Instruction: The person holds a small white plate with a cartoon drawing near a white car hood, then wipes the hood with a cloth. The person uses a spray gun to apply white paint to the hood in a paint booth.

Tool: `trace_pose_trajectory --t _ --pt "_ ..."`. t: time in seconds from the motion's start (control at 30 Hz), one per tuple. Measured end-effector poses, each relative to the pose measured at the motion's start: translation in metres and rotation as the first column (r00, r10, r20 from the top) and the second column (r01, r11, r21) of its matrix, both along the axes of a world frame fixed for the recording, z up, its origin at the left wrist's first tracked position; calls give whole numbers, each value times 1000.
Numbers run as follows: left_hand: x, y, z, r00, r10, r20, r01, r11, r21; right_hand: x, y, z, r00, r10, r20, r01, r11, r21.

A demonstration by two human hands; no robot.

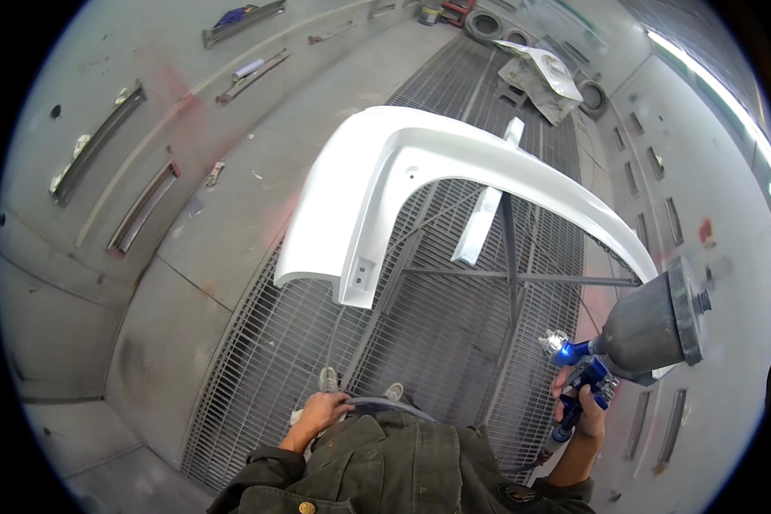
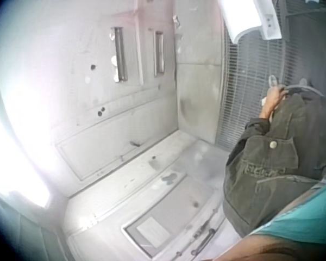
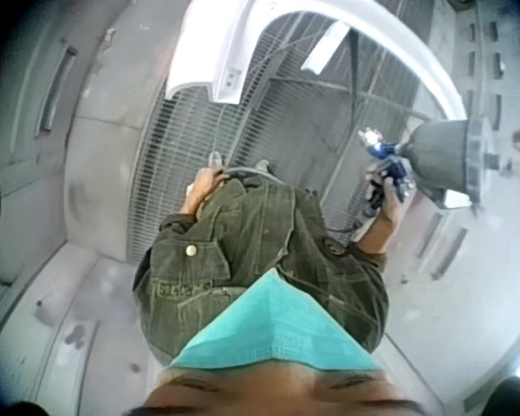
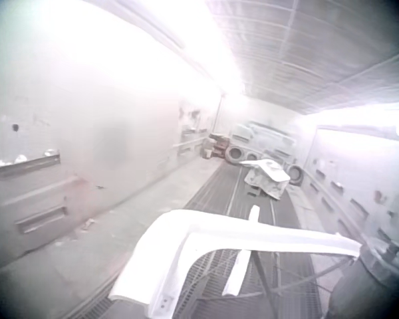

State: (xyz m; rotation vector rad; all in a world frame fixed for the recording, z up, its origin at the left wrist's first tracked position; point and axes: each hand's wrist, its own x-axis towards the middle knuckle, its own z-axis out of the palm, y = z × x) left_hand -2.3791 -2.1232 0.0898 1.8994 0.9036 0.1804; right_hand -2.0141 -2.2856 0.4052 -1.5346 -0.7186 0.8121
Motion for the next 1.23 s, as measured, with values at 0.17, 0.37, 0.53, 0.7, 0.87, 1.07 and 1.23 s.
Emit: trace_pose_trajectory --t 0.17,0.37,0.53,0.7,0.87,1.07,1.23 --pt "10 20 21 985 -136 -103 122 984 -127 -18 -23 -3 991 -97 -91 99 995 11" --pt "24 23 14 985 -170 -2 170 985 -43 -10 -32 1 984 -90 -154 92 996 9" --pt "58 15 11 970 -212 -121 212 977 -20 41 -52 3 985 -38 -167 50 997 66" --pt "110 -9 15 971 -168 -171 165 986 -32 120 -40 33 998 -2 -55 7 996 91" --pt "164 -58 3 998 23 -59 -16 992 124 192 -30 35 995 -73 63 65 990 124" --pt "194 -115 15 973 220 -66 -216 974 65 225 -32 39 976 217 -17 -213 969 128" --pt "194 -155 16 945 309 -110 -306 951 44 245 -4 31 969 223 110 -236 964 124"
